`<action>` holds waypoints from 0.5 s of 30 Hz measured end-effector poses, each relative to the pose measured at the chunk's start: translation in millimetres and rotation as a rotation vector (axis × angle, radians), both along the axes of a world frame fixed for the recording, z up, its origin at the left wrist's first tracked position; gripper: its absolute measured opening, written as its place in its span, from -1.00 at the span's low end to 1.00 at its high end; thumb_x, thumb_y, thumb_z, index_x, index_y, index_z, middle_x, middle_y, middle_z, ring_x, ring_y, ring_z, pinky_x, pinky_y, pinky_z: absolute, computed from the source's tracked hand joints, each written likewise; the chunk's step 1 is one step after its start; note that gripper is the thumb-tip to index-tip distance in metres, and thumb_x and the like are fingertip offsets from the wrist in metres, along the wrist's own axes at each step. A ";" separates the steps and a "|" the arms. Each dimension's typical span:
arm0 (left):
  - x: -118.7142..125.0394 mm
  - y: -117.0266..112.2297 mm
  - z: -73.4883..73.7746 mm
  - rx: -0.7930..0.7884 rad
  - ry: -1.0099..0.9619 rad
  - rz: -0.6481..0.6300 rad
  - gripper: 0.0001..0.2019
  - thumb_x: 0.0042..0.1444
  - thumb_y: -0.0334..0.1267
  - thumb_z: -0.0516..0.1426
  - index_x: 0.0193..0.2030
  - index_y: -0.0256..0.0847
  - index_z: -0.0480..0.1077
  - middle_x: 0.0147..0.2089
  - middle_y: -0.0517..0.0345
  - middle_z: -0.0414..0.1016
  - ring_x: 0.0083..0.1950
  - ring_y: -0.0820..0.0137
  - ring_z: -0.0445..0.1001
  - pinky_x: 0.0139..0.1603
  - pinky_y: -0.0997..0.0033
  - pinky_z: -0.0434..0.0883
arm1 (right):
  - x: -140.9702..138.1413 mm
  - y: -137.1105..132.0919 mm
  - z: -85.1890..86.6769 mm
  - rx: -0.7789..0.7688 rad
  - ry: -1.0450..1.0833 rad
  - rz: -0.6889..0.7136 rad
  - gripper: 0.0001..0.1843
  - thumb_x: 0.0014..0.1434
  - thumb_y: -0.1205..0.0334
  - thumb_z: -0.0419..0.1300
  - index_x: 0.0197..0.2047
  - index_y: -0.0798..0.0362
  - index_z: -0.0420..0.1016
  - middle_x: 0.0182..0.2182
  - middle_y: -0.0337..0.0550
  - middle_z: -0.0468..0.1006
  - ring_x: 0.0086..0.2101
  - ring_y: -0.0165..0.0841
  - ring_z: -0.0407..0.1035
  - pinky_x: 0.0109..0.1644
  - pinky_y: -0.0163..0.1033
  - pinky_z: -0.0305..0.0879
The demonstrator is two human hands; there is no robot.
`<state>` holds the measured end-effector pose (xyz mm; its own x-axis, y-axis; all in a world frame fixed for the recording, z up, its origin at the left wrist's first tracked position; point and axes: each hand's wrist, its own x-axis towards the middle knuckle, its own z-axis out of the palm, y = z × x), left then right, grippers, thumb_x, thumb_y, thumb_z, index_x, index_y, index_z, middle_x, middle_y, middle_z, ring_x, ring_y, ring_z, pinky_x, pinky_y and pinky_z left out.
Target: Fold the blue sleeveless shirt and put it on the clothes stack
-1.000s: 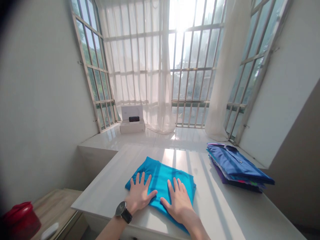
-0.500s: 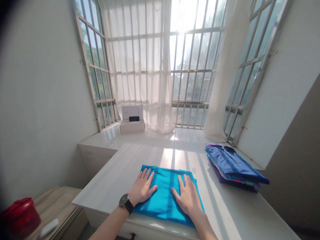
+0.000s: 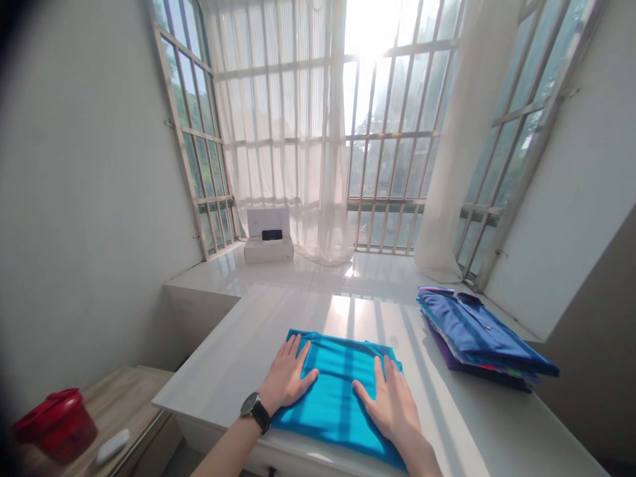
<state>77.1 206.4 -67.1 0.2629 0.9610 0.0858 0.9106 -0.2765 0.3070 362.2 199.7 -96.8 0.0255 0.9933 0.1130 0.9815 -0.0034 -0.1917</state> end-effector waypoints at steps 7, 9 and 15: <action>3.2 6.4 5.8 -0.024 0.024 0.002 -0.18 0.34 0.32 -0.09 0.50 -0.27 0.19 0.55 -0.29 0.09 0.55 -0.15 0.03 0.53 -0.17 0.05 | 3.4 -1.8 -11.8 0.089 0.046 -0.043 -0.01 0.26 -0.34 -0.06 0.45 0.31 0.17 0.45 0.31 0.16 0.43 0.13 0.05 0.47 0.20 0.06; 5.5 8.5 5.4 0.005 0.031 0.041 -0.24 0.37 0.27 -0.10 0.47 -0.27 0.25 0.52 -0.28 0.16 0.53 -0.14 0.08 0.53 -0.19 0.03 | 2.6 -2.4 -13.4 0.104 0.040 -0.039 -0.01 0.27 -0.33 -0.07 0.44 0.33 0.18 0.45 0.34 0.17 0.42 0.13 0.06 0.46 0.21 0.08; 3.4 12.4 1.9 -0.042 -0.039 -0.034 -0.23 0.38 0.30 -0.16 0.57 -0.08 0.03 0.63 0.03 -0.14 0.62 -0.05 -0.19 0.59 -0.18 -0.11 | 10.8 -1.2 -32.9 0.191 0.089 -0.042 -0.04 0.24 -0.33 -0.05 0.46 0.21 0.19 0.41 0.24 0.26 0.40 0.13 0.11 0.44 0.25 0.15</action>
